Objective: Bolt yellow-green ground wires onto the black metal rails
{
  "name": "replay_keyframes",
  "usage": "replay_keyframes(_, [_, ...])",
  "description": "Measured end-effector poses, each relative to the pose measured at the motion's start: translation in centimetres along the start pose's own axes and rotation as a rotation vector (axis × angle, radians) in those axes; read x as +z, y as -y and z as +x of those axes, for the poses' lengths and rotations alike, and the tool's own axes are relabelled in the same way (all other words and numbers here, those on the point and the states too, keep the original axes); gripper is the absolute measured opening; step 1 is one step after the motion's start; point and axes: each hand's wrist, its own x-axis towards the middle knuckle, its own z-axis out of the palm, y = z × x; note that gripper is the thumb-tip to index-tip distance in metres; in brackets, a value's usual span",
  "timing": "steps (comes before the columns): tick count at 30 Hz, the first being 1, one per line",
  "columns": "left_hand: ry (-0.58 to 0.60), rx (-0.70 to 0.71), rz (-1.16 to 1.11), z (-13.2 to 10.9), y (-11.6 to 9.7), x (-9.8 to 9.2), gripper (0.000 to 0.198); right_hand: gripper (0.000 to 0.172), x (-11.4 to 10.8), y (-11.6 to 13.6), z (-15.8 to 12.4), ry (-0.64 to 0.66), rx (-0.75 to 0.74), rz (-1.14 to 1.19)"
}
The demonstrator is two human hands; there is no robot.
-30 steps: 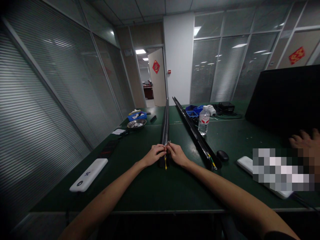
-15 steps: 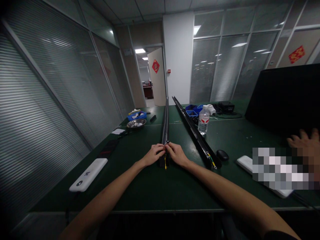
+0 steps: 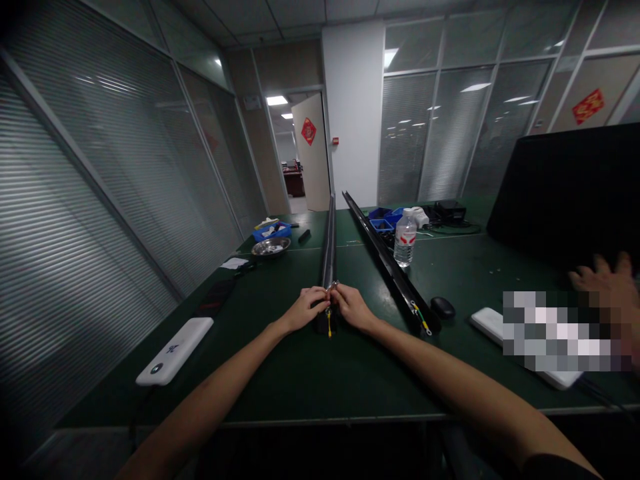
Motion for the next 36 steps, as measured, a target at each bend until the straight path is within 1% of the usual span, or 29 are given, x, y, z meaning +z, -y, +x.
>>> replay_keyframes(5, [0.012,0.003,0.005,0.0,-0.2,0.0,0.017,0.041,0.1,0.3,-0.1,-0.035,0.010,-0.024])
replay_keyframes(11, [0.011,0.010,-0.018,0.0,-0.1,0.0,0.023,0.042,0.1,0.5,-0.2,-0.048,0.018,-0.047])
replay_keyframes(15, [-0.034,-0.008,-0.052,0.0,-0.1,-0.1,0.026,0.039,0.0,0.8,-0.2,-0.050,0.020,-0.051])
replay_keyframes(19, [-0.091,-0.041,-0.083,-0.1,-0.5,-0.4,0.027,0.037,0.0,1.0,-0.2,-0.047,0.021,-0.040])
replay_keyframes(23, [-0.102,-0.055,-0.111,-0.3,-0.7,-0.6,0.026,0.037,0.0,0.8,0.0,-0.057,0.054,-0.024])
replay_keyframes(25, [-0.080,-0.049,-0.117,-0.3,-0.7,-0.7,0.026,0.035,-0.1,0.8,0.2,-0.053,0.079,-0.017])
replay_keyframes(28, [0.001,-0.019,-0.087,-0.4,-0.8,-1.1,0.029,0.033,-0.1,0.8,0.2,-0.037,0.116,-0.006])
replay_keyframes(31, [0.055,0.007,-0.072,-0.3,-1.0,-1.6,0.030,0.029,-0.2,1.0,0.2,-0.012,0.141,0.013])
replay_keyframes(36, [0.095,0.037,-0.084,0.1,-1.0,-2.0,0.029,0.024,-0.4,1.0,0.4,-0.002,0.165,0.080])
